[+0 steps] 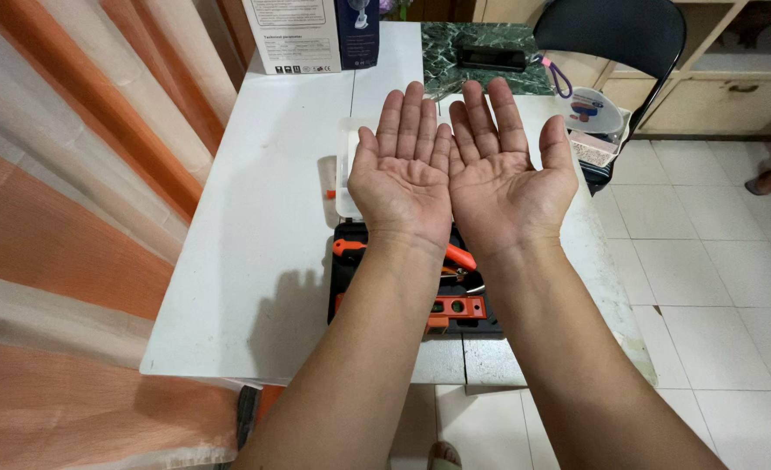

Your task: The person removes several tools from a toolbox, including a hammer, screwdriver, pliers, and multi-tool, placing them on the table. They then place the tools back into the toolbox in their designated slots.

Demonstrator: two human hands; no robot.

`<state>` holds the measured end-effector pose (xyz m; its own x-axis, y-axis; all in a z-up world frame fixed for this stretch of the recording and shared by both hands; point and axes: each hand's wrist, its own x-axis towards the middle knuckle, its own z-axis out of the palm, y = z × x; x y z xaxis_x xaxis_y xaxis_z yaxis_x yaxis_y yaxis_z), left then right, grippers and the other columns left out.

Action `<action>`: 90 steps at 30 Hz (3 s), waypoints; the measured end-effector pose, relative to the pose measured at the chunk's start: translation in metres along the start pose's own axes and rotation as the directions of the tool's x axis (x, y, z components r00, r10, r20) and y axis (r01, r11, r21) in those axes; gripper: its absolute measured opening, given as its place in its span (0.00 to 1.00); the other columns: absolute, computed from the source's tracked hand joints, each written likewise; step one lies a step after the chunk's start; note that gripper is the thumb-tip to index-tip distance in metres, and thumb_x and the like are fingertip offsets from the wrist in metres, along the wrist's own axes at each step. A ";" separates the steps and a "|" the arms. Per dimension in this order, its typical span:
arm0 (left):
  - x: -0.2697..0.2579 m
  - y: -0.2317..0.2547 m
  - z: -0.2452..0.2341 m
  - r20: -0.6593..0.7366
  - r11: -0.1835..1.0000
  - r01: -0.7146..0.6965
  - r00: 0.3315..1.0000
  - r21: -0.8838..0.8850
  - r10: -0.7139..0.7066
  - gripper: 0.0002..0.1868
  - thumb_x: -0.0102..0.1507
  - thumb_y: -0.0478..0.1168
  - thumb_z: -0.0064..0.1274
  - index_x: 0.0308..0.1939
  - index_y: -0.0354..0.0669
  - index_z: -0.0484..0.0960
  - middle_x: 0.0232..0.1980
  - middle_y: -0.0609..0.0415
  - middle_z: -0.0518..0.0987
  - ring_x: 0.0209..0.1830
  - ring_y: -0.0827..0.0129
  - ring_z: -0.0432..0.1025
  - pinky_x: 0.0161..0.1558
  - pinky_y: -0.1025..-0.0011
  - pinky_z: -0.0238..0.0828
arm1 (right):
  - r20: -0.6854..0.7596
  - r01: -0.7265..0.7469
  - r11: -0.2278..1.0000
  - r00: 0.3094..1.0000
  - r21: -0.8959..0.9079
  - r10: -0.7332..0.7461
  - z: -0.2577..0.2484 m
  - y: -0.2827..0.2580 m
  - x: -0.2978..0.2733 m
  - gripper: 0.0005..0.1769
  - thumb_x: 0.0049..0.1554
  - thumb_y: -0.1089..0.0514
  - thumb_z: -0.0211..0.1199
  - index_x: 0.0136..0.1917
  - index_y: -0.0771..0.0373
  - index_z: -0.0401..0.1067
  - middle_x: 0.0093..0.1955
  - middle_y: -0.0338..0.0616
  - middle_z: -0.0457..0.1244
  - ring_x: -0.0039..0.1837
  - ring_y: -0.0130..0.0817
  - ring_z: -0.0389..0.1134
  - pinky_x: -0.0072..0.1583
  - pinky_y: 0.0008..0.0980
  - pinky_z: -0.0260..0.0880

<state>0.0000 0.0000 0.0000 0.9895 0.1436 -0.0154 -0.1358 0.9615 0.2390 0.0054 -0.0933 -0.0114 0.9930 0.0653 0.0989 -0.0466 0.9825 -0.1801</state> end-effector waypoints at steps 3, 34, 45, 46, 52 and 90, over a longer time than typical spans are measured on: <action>0.000 0.001 0.001 -0.019 1.000 0.006 1.000 -0.008 -0.006 0.33 0.72 0.52 0.18 0.74 0.34 0.60 0.76 0.44 0.64 0.80 0.57 0.54 0.77 0.59 0.52 | -0.048 -0.007 1.000 0.999 0.018 0.008 0.005 -0.001 0.001 0.37 0.65 0.38 0.41 0.71 0.71 0.65 0.75 0.63 0.58 0.83 0.53 0.47 0.81 0.50 0.44; 0.023 0.011 -0.013 -0.007 0.997 0.050 0.999 -0.062 -0.050 0.32 0.73 0.52 0.20 0.73 0.35 0.61 0.75 0.45 0.65 0.78 0.55 0.57 0.75 0.59 0.55 | -0.078 -0.012 1.000 0.997 0.010 0.013 0.003 0.009 0.013 0.32 0.64 0.42 0.49 0.68 0.69 0.68 0.72 0.61 0.62 0.80 0.52 0.54 0.80 0.48 0.50; 0.039 0.021 -0.018 0.004 0.995 0.090 0.996 -0.045 -0.090 0.31 0.73 0.51 0.22 0.73 0.37 0.63 0.73 0.48 0.68 0.74 0.57 0.61 0.73 0.59 0.58 | -0.095 0.034 0.999 0.995 -0.031 -0.037 0.008 0.019 0.018 0.30 0.64 0.45 0.49 0.68 0.70 0.69 0.70 0.60 0.63 0.77 0.54 0.58 0.78 0.49 0.54; 0.039 0.021 -0.018 0.002 0.995 0.091 0.996 -0.039 -0.091 0.31 0.73 0.51 0.22 0.73 0.37 0.63 0.72 0.47 0.69 0.74 0.57 0.61 0.73 0.59 0.58 | -0.097 0.039 0.999 0.994 -0.033 -0.042 0.008 0.020 0.018 0.30 0.64 0.45 0.49 0.68 0.69 0.69 0.70 0.60 0.63 0.77 0.54 0.58 0.78 0.49 0.54; 0.039 0.027 -0.019 -0.004 0.993 0.108 0.994 -0.038 -0.108 0.30 0.73 0.51 0.22 0.72 0.37 0.63 0.72 0.48 0.69 0.74 0.57 0.61 0.73 0.59 0.58 | -0.089 0.041 0.997 0.995 -0.057 -0.046 0.008 0.025 0.017 0.29 0.65 0.45 0.47 0.68 0.68 0.69 0.70 0.58 0.64 0.77 0.50 0.59 0.78 0.47 0.55; 0.048 0.025 -0.118 -0.082 -0.059 0.073 0.980 0.996 -0.182 0.18 0.60 0.36 0.58 0.55 0.52 0.84 0.54 0.61 0.85 0.50 0.72 0.78 0.51 0.71 0.77 | -0.203 0.039 -0.761 0.954 -0.648 0.221 -0.107 -0.006 0.023 0.29 0.49 0.57 0.71 0.65 0.58 0.73 0.63 0.47 0.67 0.63 0.47 0.69 0.63 0.41 0.69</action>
<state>0.0387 0.0582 -0.1094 0.9903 -0.0151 -0.1385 0.1288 -0.2794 0.9515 0.0401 -0.1159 -0.1125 0.9589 0.2443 -0.1445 0.1443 -0.8580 -0.4930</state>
